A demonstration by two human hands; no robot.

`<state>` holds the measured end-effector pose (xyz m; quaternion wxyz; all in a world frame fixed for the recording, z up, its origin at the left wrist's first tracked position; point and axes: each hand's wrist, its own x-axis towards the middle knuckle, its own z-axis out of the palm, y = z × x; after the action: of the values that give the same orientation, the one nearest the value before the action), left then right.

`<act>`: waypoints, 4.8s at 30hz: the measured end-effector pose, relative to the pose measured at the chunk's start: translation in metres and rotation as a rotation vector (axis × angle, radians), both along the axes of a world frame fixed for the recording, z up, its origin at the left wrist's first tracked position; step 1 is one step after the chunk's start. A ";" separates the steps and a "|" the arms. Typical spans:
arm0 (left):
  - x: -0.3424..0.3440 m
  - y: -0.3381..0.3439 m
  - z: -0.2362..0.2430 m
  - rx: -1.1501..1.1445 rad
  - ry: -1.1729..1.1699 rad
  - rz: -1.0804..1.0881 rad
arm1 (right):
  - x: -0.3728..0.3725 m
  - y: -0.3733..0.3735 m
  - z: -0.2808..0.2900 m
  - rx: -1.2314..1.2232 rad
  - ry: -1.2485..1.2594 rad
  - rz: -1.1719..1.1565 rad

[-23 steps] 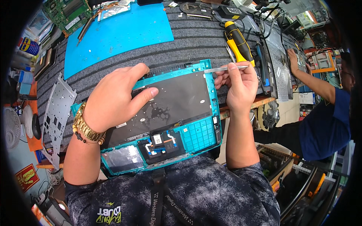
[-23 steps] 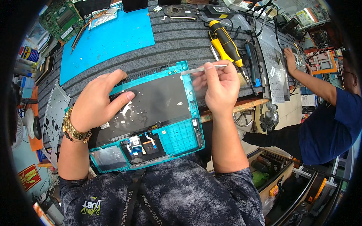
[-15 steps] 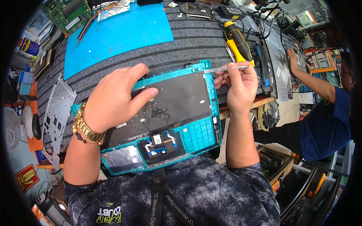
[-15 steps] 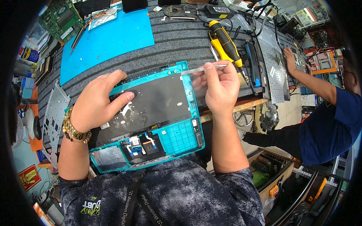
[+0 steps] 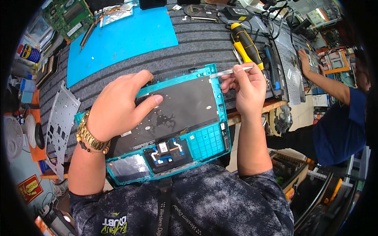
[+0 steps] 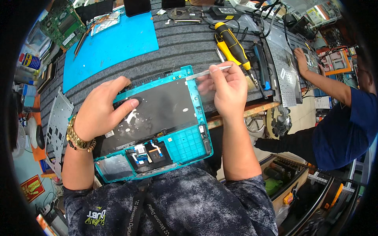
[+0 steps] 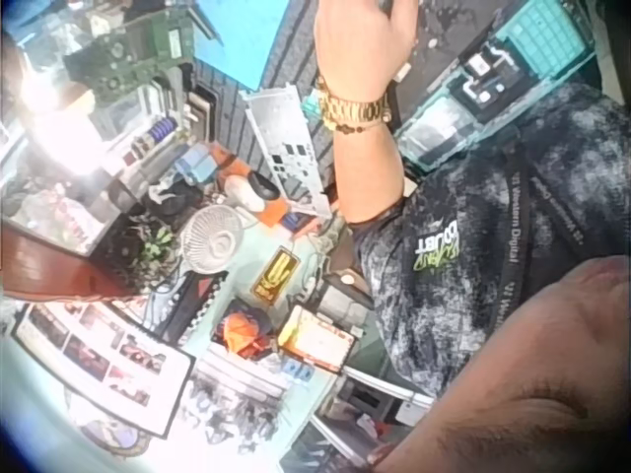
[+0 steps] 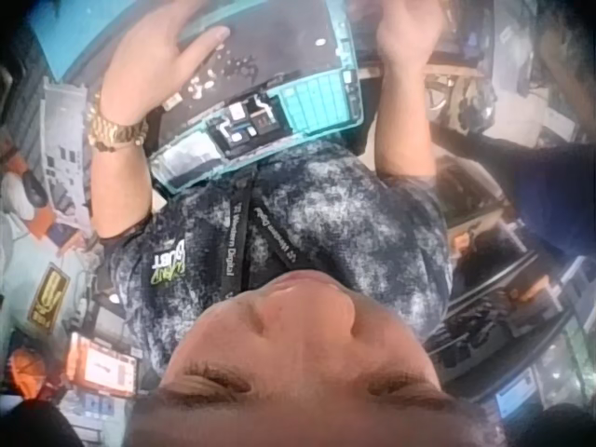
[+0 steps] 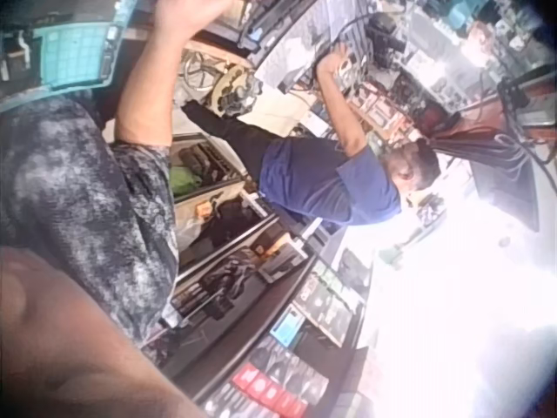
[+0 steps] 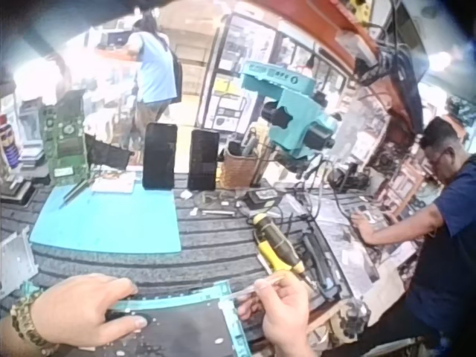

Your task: The person disassembles a laptop chassis by removing internal components and a keyboard mesh, then cleans the detached keyboard with a brush and begins reassembling parts into the frame.

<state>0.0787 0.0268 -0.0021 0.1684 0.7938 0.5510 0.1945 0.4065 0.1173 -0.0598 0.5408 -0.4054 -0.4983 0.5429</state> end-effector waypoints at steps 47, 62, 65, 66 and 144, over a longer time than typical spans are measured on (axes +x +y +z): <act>0.004 0.001 0.001 0.012 -0.021 0.007 | 0.007 0.002 -0.003 -0.004 0.063 0.071; 0.011 0.007 0.003 0.027 -0.029 0.019 | 0.012 0.012 0.004 -0.082 0.053 0.218; 0.019 0.013 0.003 0.024 -0.018 -0.055 | 0.013 0.018 0.005 -0.125 -0.019 0.254; 0.023 0.016 0.007 0.024 0.021 -0.072 | 0.014 0.020 0.006 -0.149 -0.052 0.273; 0.100 0.058 -0.047 0.246 -0.214 -0.160 | 0.036 0.032 0.037 -0.223 -0.423 0.265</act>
<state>0.1790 0.0852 -0.0491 0.1426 0.8245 0.4370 0.3300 0.4423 0.1494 -0.0225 0.3011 -0.4982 -0.5860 0.5637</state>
